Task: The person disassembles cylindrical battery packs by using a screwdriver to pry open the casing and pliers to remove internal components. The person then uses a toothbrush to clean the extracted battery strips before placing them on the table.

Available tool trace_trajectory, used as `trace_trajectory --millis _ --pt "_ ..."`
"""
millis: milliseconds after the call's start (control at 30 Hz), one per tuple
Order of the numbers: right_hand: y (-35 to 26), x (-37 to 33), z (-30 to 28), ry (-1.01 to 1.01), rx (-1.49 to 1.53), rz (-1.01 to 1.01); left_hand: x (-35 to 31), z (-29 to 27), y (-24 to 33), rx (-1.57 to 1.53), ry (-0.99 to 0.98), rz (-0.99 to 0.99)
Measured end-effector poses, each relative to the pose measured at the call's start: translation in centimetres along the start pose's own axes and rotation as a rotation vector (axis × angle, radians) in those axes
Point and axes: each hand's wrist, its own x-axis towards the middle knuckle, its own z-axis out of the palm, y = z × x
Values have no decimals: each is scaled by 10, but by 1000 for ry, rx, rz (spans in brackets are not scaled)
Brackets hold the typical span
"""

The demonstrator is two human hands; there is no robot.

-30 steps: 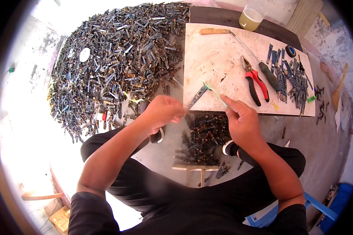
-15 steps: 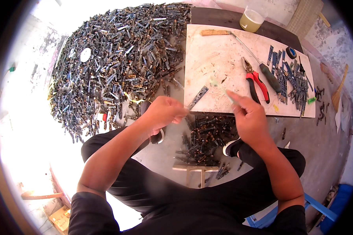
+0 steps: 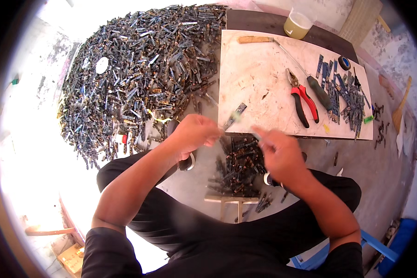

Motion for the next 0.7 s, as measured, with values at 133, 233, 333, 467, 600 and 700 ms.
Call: trace_trajectory --millis 133,233,333,467,600,700 --pt "0 -4 7 -13 -20 -63 1 0 -2 32 -2 15" --pt "7 11 -7 112 -44 -20 -1 0 1 8 -4 13" --pt "-1 -7 11 -35 -18 -72 4 -3 -4 21 7 -16" --pt "7 5 -1 75 -66 -28 2 -1 -3 20 3 10" --pt "3 -2 4 18 -35 -58 3 -2 -2 9 -2 0" --pt "5 -3 5 67 -7 6 0 0 2 16 -4 7"
